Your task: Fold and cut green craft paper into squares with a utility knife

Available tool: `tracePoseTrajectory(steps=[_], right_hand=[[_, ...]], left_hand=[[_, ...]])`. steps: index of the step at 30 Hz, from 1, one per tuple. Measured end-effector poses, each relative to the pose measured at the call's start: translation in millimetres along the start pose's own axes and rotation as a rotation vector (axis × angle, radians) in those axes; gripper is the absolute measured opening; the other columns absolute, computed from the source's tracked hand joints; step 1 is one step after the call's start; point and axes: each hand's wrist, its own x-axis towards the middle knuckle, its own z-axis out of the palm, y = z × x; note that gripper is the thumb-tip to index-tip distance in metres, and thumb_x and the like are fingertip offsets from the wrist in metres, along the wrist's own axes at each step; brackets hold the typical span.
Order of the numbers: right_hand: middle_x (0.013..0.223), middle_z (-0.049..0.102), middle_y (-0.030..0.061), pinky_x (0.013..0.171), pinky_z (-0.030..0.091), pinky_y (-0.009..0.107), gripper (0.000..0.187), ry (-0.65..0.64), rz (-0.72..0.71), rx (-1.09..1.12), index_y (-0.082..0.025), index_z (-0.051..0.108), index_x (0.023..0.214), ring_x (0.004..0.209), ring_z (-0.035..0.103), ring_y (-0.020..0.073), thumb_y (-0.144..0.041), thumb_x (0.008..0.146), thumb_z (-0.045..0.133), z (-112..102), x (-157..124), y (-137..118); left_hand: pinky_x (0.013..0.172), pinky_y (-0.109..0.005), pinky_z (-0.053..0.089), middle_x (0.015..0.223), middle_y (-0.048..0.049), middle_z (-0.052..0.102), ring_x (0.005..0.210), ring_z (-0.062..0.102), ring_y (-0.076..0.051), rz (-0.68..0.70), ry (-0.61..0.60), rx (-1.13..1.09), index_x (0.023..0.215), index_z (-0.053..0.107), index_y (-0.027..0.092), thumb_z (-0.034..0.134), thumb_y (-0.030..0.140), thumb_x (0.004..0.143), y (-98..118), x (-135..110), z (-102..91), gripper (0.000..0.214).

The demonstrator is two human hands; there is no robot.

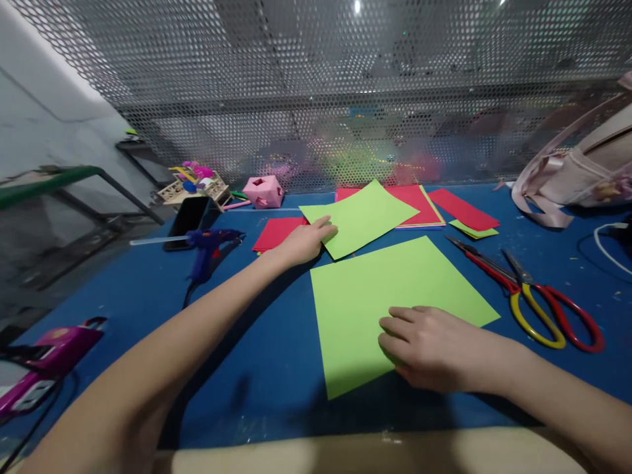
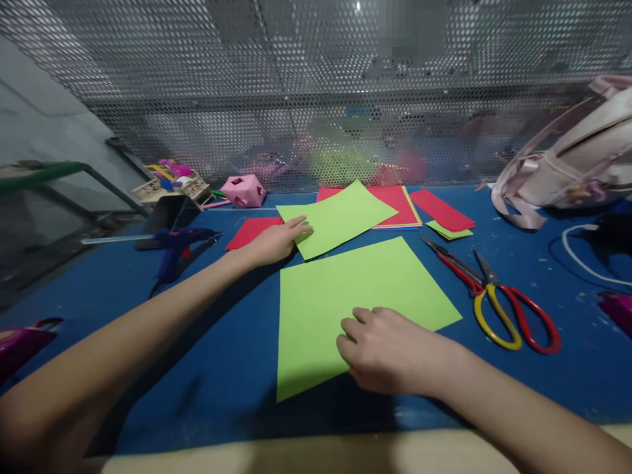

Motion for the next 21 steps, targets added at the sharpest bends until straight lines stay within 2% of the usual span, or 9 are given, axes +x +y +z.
tracePoseTrajectory(steps=[3, 6, 9, 11, 14, 16, 19, 21], right_hand=[[0.080, 0.064, 0.0071, 0.059, 0.043, 0.032, 0.014, -0.020, -0.018, -0.092, -0.017, 0.061, 0.084, 0.072, 0.056, 0.0198, -0.009, 0.087, 0.050, 1.8, 1.9, -3.0], [0.075, 0.062, 0.0063, 0.055, 0.039, 0.031, 0.020, -0.004, -0.048, -0.150, -0.017, 0.060, 0.082, 0.067, 0.054, 0.0182, -0.007, 0.090, 0.045, 2.5, 4.0, -4.2], [0.074, 0.062, 0.0059, 0.053, 0.037, 0.032, 0.020, 0.041, -0.072, -0.191, -0.016, 0.060, 0.083, 0.065, 0.054, 0.0181, -0.007, 0.092, 0.045, 6.3, 5.1, -2.8], [0.072, 0.062, 0.0049, 0.053, 0.036, 0.032, 0.018, 0.093, -0.079, -0.214, -0.016, 0.060, 0.084, 0.063, 0.054, 0.0182, -0.006, 0.091, 0.046, 10.8, 5.4, -0.4], [0.069, 0.062, 0.0033, 0.054, 0.036, 0.031, 0.016, 0.183, -0.053, -0.202, -0.016, 0.060, 0.084, 0.062, 0.055, 0.0174, -0.010, 0.092, 0.048, 15.8, 5.7, 4.3], [0.067, 0.062, 0.0029, 0.055, 0.035, 0.030, 0.017, 0.231, -0.021, -0.155, -0.016, 0.060, 0.082, 0.061, 0.055, 0.0163, -0.013, 0.093, 0.047, 15.7, 6.0, 6.8], [0.067, 0.062, 0.0026, 0.054, 0.033, 0.029, 0.020, 0.258, 0.029, -0.056, -0.016, 0.059, 0.080, 0.058, 0.054, 0.0146, -0.015, 0.093, 0.045, 11.5, 6.1, 7.8], [0.068, 0.063, 0.0028, 0.054, 0.032, 0.029, 0.021, 0.243, 0.059, 0.027, -0.017, 0.060, 0.079, 0.058, 0.054, 0.0141, -0.016, 0.094, 0.044, 8.7, 6.1, 6.2]], left_hand=[[0.095, -0.043, 0.050, 0.157, -0.0123, 0.032, 0.110, 0.064, -0.030, -0.051, -0.031, 0.087, 0.136, 0.050, 0.023, 0.043, 0.007, 0.081, 9.4, -12.1, -8.1, 0.057], [0.090, -0.042, 0.052, 0.154, -0.0150, 0.035, 0.110, 0.064, -0.030, -0.063, -0.039, 0.190, 0.133, 0.051, 0.020, 0.041, 0.011, 0.087, 30.4, -29.5, -19.3, 0.048], [0.088, -0.040, 0.053, 0.140, -0.0148, 0.051, 0.109, 0.064, -0.027, 0.081, -0.052, 0.043, 0.122, 0.058, 0.018, 0.041, 0.026, 0.095, 64.0, -55.8, -32.7, 0.033], [0.090, -0.036, 0.053, 0.128, -0.0116, 0.059, 0.110, 0.063, -0.024, 0.247, -0.119, -0.130, 0.116, 0.060, 0.019, 0.042, 0.036, 0.098, 88.6, -77.4, -40.8, 0.032], [0.092, -0.039, 0.053, 0.125, -0.0114, 0.060, 0.109, 0.062, -0.027, 0.390, -0.245, -0.218, 0.124, 0.054, 0.018, 0.063, 0.048, 0.085, 115.7, -109.5, -44.5, 0.050], [0.094, -0.040, 0.051, 0.132, -0.0137, 0.055, 0.113, 0.059, -0.029, 0.434, -0.241, -0.179, 0.134, 0.045, 0.018, 0.068, 0.033, 0.079, 122.3, -126.1, -38.6, 0.062], [0.095, -0.038, 0.050, 0.130, -0.0131, 0.054, 0.113, 0.058, -0.024, 0.428, -0.128, -0.099, 0.141, 0.035, 0.020, 0.050, 0.004, 0.081, 117.7, -140.0, -22.4, 0.064], [0.092, -0.036, 0.051, 0.123, -0.0118, 0.059, 0.106, 0.060, -0.022, 0.429, -0.076, -0.038, 0.141, 0.034, 0.020, 0.043, -0.001, 0.083, 111.3, -142.7, -13.9, 0.062]])
